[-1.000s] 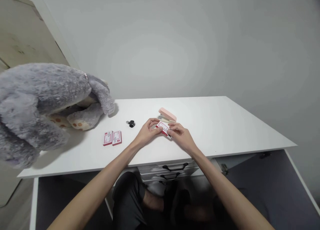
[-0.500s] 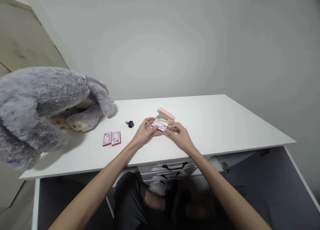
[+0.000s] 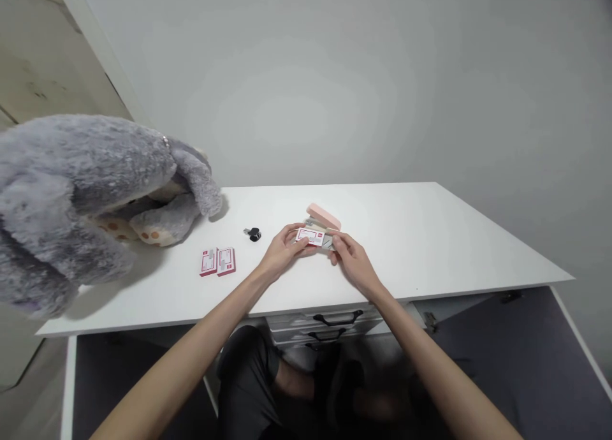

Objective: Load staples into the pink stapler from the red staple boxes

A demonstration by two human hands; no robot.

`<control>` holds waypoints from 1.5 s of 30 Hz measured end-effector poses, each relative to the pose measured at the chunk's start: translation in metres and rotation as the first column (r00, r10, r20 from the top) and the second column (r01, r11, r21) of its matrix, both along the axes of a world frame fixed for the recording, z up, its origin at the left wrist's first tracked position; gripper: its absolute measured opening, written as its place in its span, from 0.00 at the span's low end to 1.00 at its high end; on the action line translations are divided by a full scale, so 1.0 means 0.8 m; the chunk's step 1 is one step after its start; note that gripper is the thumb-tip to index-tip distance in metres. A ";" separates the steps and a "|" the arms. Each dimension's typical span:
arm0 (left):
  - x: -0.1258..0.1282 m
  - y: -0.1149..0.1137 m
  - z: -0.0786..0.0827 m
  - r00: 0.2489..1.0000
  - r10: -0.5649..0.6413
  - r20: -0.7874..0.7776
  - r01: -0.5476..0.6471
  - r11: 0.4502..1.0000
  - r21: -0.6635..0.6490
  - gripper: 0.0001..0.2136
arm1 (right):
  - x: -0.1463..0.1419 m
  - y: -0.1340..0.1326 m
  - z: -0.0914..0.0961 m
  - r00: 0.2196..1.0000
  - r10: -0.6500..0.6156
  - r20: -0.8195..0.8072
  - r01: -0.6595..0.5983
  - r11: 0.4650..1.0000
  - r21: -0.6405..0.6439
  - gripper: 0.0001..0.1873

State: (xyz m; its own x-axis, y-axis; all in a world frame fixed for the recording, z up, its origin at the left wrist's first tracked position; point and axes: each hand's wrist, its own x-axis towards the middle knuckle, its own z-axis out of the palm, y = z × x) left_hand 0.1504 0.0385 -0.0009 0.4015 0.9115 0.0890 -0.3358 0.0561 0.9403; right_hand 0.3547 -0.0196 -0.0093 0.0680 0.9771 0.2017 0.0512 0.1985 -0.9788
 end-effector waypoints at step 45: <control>-0.178 -0.038 0.053 0.246 0.661 -0.709 0.293 0.646 0.704 0.34 | 0.003 -0.004 -0.003 0.954 0.290 0.069 -0.290 0.957 -0.022 0.28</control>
State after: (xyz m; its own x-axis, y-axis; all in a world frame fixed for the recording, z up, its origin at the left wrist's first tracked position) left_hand 0.0082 0.0079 0.0414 0.4483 0.8207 0.3542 0.8027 -0.5440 0.2446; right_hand 0.3570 -0.0226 -0.0113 -0.2328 0.9548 0.1848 0.0625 0.2043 -0.9769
